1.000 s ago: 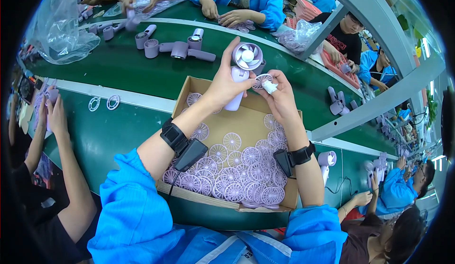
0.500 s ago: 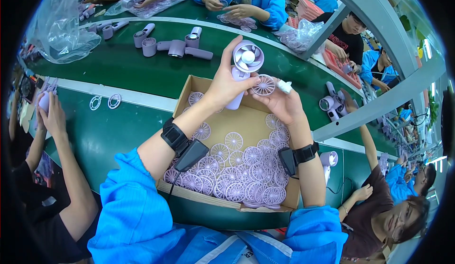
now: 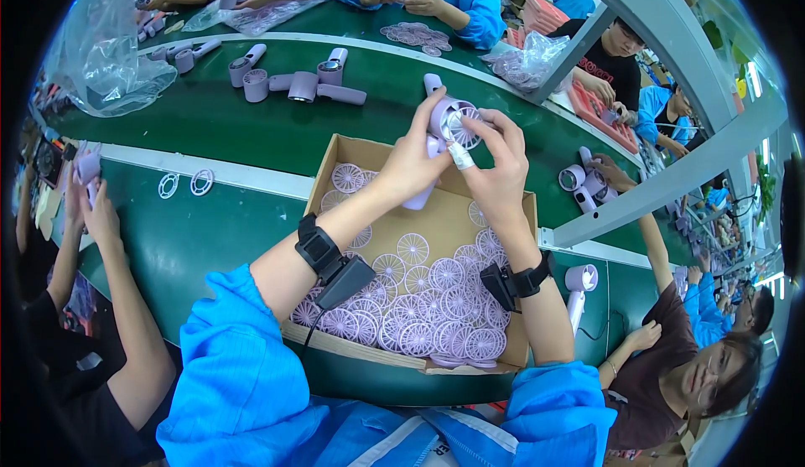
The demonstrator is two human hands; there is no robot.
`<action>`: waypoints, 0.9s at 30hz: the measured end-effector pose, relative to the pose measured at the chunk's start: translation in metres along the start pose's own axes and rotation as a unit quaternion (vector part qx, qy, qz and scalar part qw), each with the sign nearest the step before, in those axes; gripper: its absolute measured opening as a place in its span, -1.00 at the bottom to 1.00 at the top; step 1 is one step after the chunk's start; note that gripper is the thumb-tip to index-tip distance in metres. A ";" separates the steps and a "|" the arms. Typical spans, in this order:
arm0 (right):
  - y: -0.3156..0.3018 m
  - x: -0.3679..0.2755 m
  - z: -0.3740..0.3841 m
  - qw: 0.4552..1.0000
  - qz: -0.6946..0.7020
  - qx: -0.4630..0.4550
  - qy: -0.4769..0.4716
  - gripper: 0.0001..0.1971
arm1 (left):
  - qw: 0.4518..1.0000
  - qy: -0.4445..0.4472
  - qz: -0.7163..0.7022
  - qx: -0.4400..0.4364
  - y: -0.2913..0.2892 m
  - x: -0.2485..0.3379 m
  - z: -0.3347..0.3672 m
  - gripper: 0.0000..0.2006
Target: The person picks up a fan body and a fan cover, presses the cover onto the body by hand, and sets the assembled fan on the table. This process is repeated multiple times throughout the video.
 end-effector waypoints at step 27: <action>-0.005 -0.004 -0.004 0.996 -0.059 0.006 -0.063 -0.59 | 1.000 0.002 0.015 -0.025 0.014 -0.001 -0.008 -0.19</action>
Point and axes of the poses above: each hand's wrist, its own z-axis towards the middle knuckle, its own y-axis out of the palm, x = y × z, the point moved 6 cm from there along z, towards the middle knuckle, and after that the axes turned 8 degrees about x, right-handed, at the moved point
